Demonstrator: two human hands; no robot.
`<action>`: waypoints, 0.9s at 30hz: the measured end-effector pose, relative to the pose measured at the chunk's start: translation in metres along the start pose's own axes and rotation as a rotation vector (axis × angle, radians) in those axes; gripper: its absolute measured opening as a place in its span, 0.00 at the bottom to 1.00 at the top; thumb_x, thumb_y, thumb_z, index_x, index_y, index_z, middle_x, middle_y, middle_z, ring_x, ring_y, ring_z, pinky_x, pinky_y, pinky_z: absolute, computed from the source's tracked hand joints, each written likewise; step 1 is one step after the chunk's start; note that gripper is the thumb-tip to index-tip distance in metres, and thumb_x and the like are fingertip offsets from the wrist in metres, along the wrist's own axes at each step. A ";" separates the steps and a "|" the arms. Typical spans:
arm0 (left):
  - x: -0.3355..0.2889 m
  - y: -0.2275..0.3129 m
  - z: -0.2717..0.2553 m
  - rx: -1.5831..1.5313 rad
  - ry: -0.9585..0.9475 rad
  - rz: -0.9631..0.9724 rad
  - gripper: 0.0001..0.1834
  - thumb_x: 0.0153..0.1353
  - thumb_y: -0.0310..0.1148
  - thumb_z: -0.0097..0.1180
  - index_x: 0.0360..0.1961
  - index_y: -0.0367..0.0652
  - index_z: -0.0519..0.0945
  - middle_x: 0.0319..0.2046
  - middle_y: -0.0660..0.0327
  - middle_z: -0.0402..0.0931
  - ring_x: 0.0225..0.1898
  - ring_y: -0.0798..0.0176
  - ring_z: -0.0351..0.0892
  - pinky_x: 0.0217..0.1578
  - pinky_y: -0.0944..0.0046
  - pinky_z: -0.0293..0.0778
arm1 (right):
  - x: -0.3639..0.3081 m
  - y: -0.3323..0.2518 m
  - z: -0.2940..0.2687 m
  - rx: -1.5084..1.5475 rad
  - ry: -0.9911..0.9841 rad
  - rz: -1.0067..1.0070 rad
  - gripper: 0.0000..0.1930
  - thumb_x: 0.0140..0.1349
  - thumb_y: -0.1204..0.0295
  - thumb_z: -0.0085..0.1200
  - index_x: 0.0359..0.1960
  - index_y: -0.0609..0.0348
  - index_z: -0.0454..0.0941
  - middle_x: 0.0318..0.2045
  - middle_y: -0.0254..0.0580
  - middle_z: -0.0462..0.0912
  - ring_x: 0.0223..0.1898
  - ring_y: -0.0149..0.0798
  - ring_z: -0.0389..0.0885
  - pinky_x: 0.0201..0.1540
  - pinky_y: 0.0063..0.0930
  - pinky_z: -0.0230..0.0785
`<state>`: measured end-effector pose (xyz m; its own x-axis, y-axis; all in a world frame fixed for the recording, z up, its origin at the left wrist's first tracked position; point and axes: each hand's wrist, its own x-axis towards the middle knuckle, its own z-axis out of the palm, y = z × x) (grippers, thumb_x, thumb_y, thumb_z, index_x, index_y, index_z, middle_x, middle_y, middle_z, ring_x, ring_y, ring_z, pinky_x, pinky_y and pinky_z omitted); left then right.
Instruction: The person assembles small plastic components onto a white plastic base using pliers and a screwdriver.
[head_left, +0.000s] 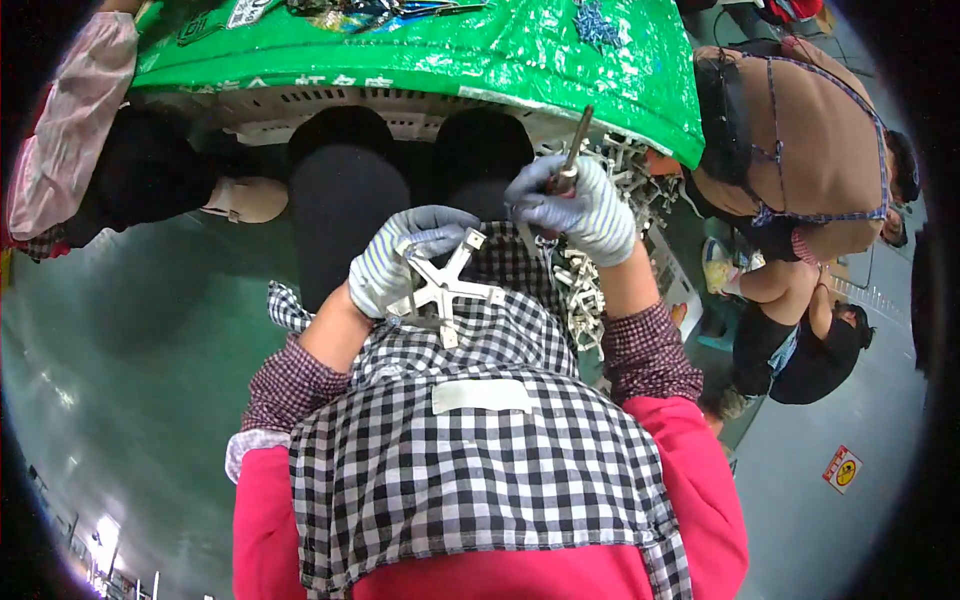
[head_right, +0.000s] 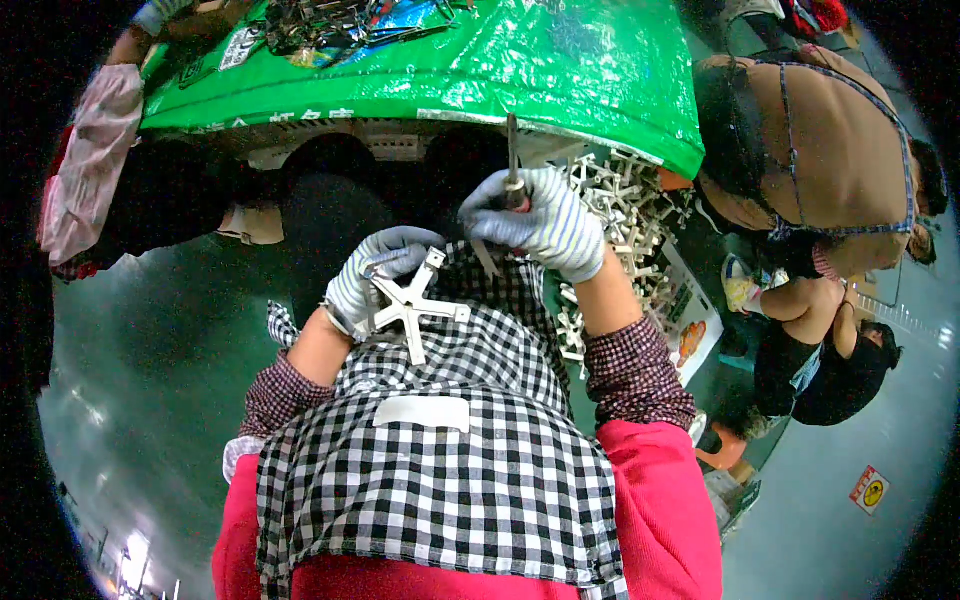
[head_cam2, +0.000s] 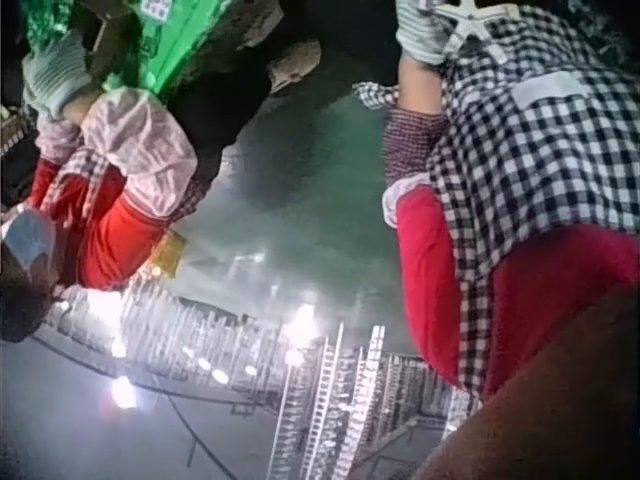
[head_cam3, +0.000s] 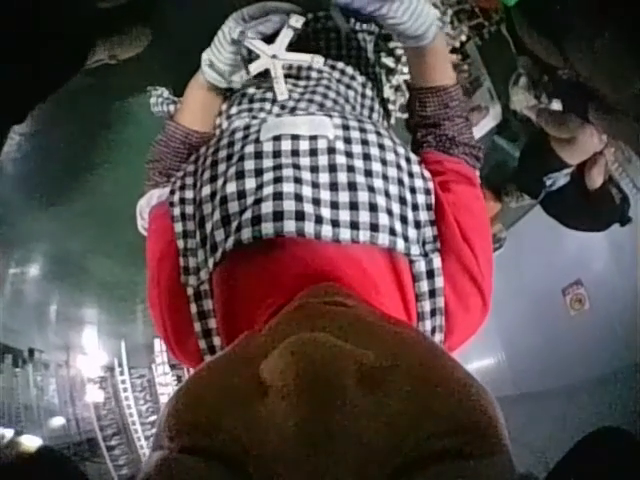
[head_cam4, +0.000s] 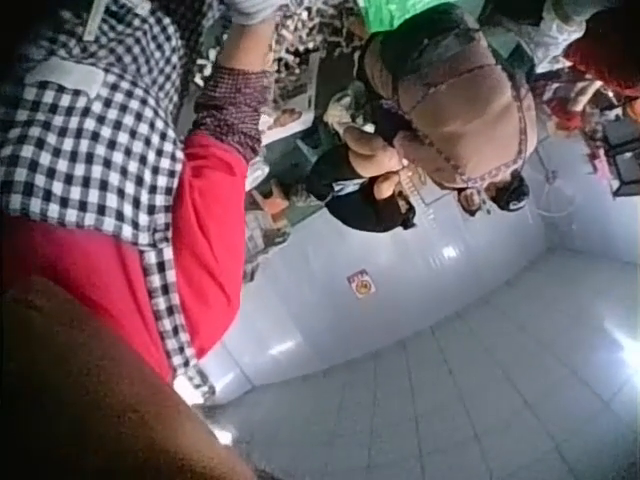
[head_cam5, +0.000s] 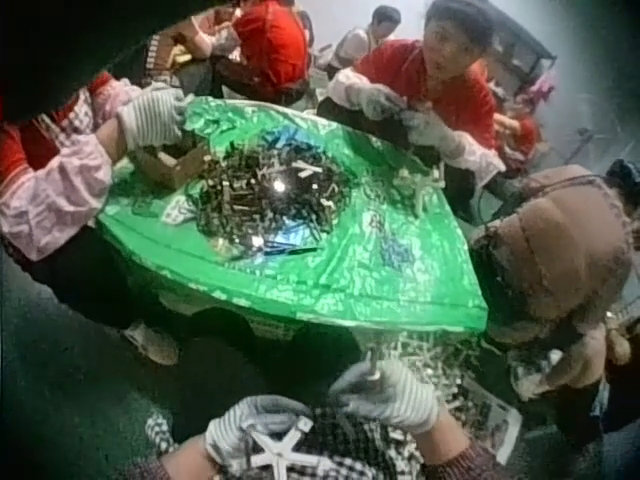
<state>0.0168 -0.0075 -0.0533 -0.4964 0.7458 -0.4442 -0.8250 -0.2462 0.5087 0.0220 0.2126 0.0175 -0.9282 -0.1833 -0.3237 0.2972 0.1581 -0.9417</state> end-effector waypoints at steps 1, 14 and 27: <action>0.000 -0.001 0.000 0.000 0.004 -0.004 0.12 0.55 0.31 0.55 0.39 0.37 0.77 0.30 0.64 0.78 0.30 0.74 0.75 0.31 0.74 0.71 | -0.004 0.001 0.005 0.067 -0.025 0.065 0.09 0.44 0.79 0.61 0.29 0.64 0.77 0.24 0.36 0.78 0.26 0.28 0.76 0.28 0.19 0.69; 0.005 -0.014 -0.007 0.068 0.054 0.043 0.11 0.55 0.33 0.55 0.38 0.40 0.77 0.31 0.65 0.77 0.30 0.71 0.74 0.33 0.73 0.72 | -0.008 0.043 0.019 0.063 -0.043 0.044 0.07 0.48 0.76 0.61 0.30 0.62 0.79 0.26 0.35 0.81 0.29 0.25 0.76 0.37 0.21 0.69; 0.004 -0.008 -0.002 0.182 0.050 -0.024 0.12 0.55 0.36 0.55 0.37 0.40 0.76 0.27 0.66 0.75 0.28 0.73 0.74 0.30 0.74 0.71 | -0.010 0.047 0.021 0.099 -0.031 0.064 0.07 0.48 0.79 0.60 0.31 0.63 0.78 0.27 0.36 0.80 0.31 0.27 0.76 0.37 0.22 0.70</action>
<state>0.0212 -0.0040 -0.0608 -0.4939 0.7171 -0.4918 -0.7765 -0.1092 0.6206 0.0502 0.2016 -0.0252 -0.8995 -0.2063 -0.3850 0.3780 0.0743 -0.9228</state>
